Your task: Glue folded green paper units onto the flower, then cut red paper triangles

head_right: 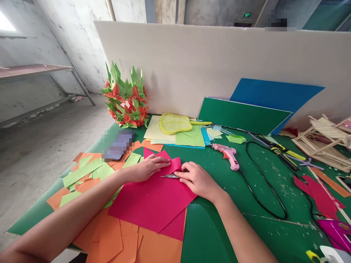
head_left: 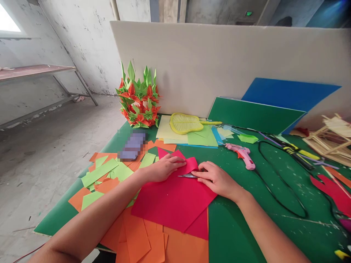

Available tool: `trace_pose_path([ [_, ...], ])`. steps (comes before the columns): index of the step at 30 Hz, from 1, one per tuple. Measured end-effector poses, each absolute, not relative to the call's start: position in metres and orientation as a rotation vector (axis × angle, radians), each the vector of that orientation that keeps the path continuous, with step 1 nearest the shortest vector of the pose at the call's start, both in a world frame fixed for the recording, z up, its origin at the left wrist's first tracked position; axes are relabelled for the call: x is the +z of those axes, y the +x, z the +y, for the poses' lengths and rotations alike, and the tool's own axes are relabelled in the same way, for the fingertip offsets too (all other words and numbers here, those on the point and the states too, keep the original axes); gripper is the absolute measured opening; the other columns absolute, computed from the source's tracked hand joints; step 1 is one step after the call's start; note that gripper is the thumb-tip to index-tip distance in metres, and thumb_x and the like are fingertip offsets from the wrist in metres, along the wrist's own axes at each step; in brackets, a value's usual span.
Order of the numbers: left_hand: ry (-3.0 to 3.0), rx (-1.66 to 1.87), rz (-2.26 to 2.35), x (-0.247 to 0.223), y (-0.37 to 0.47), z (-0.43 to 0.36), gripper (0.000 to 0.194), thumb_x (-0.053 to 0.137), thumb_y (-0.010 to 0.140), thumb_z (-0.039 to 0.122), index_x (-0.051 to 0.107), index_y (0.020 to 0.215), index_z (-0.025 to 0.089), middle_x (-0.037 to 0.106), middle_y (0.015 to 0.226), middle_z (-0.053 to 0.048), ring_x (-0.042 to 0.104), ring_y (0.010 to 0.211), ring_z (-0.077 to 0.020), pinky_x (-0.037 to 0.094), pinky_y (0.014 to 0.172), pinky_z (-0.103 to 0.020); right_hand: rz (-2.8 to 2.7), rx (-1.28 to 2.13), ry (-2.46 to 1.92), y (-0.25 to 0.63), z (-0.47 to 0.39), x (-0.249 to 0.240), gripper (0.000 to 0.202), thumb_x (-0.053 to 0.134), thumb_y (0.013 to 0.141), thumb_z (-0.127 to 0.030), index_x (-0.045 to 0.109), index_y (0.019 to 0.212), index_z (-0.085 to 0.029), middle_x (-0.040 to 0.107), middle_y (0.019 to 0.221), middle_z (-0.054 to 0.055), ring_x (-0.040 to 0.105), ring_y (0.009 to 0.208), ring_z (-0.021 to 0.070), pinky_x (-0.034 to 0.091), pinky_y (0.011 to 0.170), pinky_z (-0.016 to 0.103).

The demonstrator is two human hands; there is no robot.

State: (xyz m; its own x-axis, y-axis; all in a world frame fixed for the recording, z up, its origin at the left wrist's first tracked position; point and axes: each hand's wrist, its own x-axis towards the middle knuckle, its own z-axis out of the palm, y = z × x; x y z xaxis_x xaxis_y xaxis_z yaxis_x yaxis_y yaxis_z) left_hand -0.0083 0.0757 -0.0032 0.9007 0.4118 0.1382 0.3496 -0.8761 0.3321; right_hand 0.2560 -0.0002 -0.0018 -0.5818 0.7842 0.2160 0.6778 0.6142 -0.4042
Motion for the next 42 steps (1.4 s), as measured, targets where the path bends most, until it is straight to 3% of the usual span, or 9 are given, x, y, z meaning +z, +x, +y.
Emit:
trace_pose_path([
  [16, 2.715, 0.298, 0.558, -0.002, -0.007, 0.077, 0.044, 0.034, 0.095, 0.014, 0.051, 0.134, 0.025, 0.051, 0.136, -0.011, 0.046, 0.124, -0.0253, 0.035, 0.101, -0.041, -2.523, 0.317, -1.131, 0.239, 0.000, 0.001, 0.033, 0.047, 0.095, -0.025, 0.061, 0.125, -0.027, 0.056, 0.099, 0.008, 0.051, 0.091, 0.0214, 0.049, 0.078, 0.037],
  [21, 2.682, 0.255, 0.559, 0.005, -0.006, 0.075, 0.040, 0.031, 0.097, 0.017, 0.046, 0.134, 0.021, 0.050, 0.136, -0.012, 0.048, 0.121, -0.0242, 0.034, 0.102, -0.041, -2.556, 0.277, -1.120, 0.235, 0.000, 0.001, 0.033, 0.046, 0.096, -0.026, 0.061, 0.125, -0.024, 0.057, 0.097, 0.008, 0.051, 0.089, 0.0212, 0.049, 0.078, 0.037],
  [29, 2.588, 0.291, 0.585, 0.011, -0.005, 0.073, 0.023, 0.032, 0.097, 0.018, 0.054, 0.104, 0.020, 0.057, 0.122, -0.010, 0.052, 0.114, -0.0208, 0.033, 0.104, -0.040, -2.561, 0.267, -1.138, 0.231, -0.002, 0.003, 0.034, 0.045, 0.096, -0.025, 0.061, 0.126, -0.025, 0.057, 0.096, 0.008, 0.051, 0.089, 0.0212, 0.049, 0.076, 0.036],
  [34, 2.557, 0.284, 0.583, 0.011, -0.008, 0.075, 0.026, 0.033, 0.095, 0.012, 0.055, 0.106, 0.020, 0.055, 0.130, -0.009, 0.049, 0.121, -0.0204, 0.034, 0.105, -0.039, -2.562, 0.268, -1.137, 0.231, -0.002, 0.003, 0.034, 0.045, 0.096, -0.026, 0.060, 0.126, -0.025, 0.057, 0.095, 0.008, 0.051, 0.088, 0.0208, 0.050, 0.075, 0.035],
  [40, 2.516, 0.227, 0.524, 0.013, -0.022, 0.081, 0.042, 0.034, 0.090, 0.004, 0.058, 0.118, 0.024, 0.039, 0.149, -0.004, 0.040, 0.133, -0.0201, 0.040, 0.106, -0.036, -2.546, 0.272, -1.145, 0.232, -0.003, 0.002, 0.034, 0.045, 0.096, -0.026, 0.060, 0.127, -0.027, 0.057, 0.097, 0.008, 0.052, 0.089, 0.0207, 0.050, 0.074, 0.035],
  [42, 2.507, 0.235, 0.506, 0.014, -0.025, 0.082, 0.046, 0.035, 0.090, 0.003, 0.059, 0.122, 0.026, 0.042, 0.146, -0.003, 0.043, 0.131, -0.0194, 0.041, 0.105, -0.034, -2.550, 0.268, -1.154, 0.232, -0.003, 0.002, 0.034, 0.045, 0.096, -0.026, 0.060, 0.127, -0.026, 0.057, 0.097, 0.008, 0.052, 0.089, 0.0210, 0.050, 0.074, 0.035],
])
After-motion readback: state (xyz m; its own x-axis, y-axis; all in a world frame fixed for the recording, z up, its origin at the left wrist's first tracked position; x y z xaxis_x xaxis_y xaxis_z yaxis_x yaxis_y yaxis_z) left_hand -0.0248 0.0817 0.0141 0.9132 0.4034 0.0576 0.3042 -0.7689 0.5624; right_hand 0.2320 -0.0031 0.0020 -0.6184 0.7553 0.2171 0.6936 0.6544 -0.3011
